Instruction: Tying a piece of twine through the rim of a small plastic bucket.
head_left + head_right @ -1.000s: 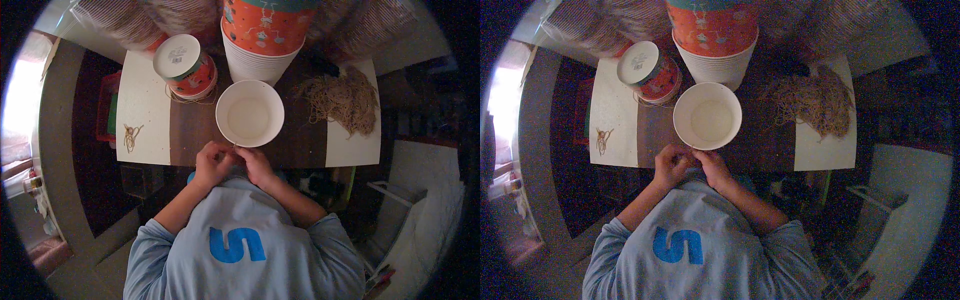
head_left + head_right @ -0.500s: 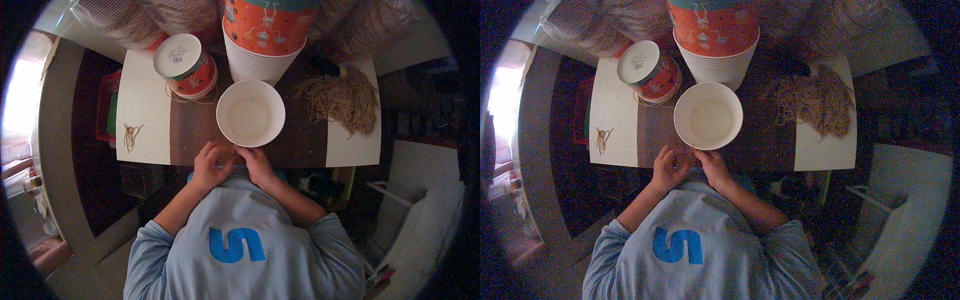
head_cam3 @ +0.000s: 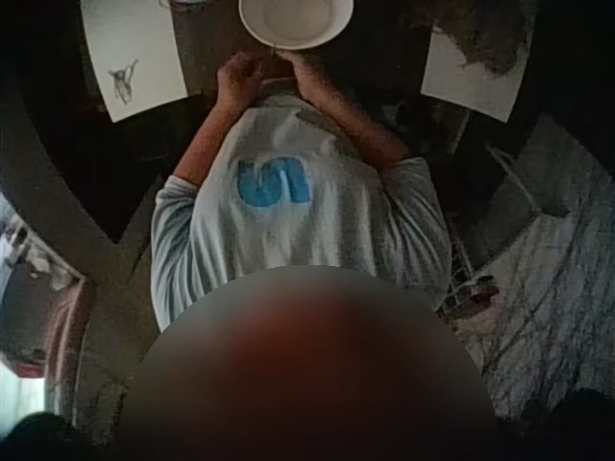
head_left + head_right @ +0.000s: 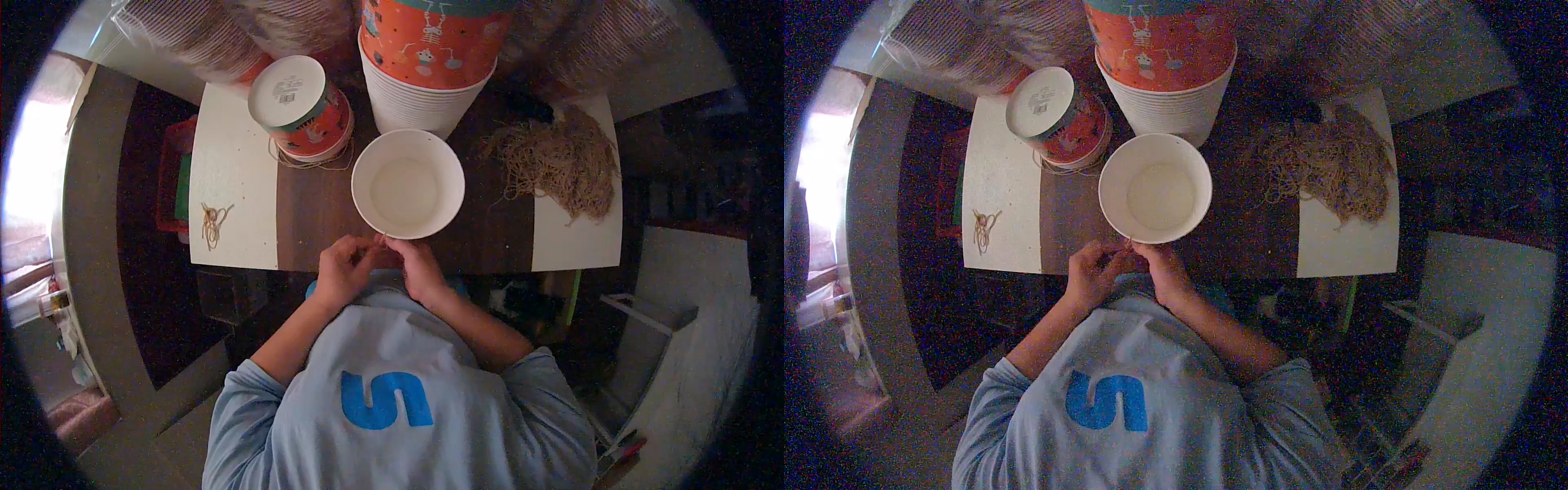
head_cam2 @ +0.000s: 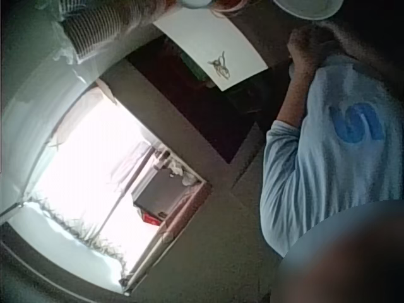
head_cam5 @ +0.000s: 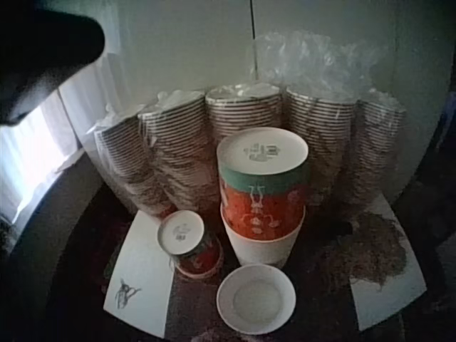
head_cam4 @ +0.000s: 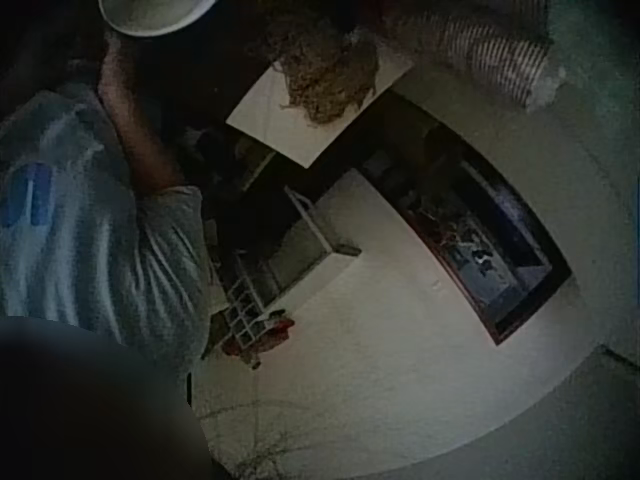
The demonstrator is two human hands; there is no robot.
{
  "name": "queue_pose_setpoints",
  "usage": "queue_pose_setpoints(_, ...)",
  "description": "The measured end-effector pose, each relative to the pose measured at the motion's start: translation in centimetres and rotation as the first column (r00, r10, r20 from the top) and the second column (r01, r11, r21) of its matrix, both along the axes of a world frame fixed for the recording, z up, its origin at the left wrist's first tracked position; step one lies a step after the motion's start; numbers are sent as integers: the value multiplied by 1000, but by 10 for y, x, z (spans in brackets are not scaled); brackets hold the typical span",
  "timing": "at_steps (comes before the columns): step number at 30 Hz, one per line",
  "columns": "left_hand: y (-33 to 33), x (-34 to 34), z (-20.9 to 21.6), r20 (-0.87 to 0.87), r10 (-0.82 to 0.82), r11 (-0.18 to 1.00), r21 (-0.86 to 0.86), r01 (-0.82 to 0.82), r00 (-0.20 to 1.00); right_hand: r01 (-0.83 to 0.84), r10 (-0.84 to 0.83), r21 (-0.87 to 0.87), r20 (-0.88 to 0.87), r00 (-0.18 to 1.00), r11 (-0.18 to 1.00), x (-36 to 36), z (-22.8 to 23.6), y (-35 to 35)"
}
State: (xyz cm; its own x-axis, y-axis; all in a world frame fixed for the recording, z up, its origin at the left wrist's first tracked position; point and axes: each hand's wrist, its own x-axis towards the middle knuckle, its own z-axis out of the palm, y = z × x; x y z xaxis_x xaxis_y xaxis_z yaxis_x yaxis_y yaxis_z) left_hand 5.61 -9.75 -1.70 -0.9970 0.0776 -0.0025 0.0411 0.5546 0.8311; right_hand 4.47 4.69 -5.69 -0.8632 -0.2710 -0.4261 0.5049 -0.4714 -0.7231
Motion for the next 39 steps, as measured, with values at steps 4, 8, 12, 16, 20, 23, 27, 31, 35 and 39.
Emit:
queue_pose_setpoints(4,0,-3,0,263,77,948,279,-152,962,50,-37,-256,56,998,965,-4,-1,-4)
queue_pose_setpoints(8,-2,-6,4,340,72,915,353,-198,938,-18,92,-447,143,985,894,-3,-10,-3)
queue_pose_setpoints(12,-2,-6,5,349,66,909,365,-200,935,-12,90,-470,144,986,882,-3,-10,-2)
queue_pose_setpoints(16,-2,-8,2,343,74,895,392,-214,936,-9,53,-422,91,994,906,-2,-21,-3)
queue_pose_setpoints(20,-4,-9,-2,298,130,894,378,-242,946,-20,40,212,-90,995,977,-2,2,0)
queue_pose_setpoints(23,-6,-9,-7,287,111,900,378,-219,952,-6,88,420,-175,981,907,-2,-6,2)
queue_pose_setpoints(27,-5,-9,-9,333,66,846,481,-229,941,30,40,327,-207,978,944,-2,-8,2)
queue_pose_setpoints(31,-4,-9,-9,339,76,836,491,-245,938,6,-6,19,-34,999,1000,-1,-12,5)
queue_pose_setpoints(35,-5,-9,-7,372,76,878,415,-239,925,-87,88,-149,0,996,985,-1,-17,4)
queue_pose_setpoints(39,-2,-9,-3,358,62,873,434,-224,932,-82,84,-150,8,996,985,0,-23,2)
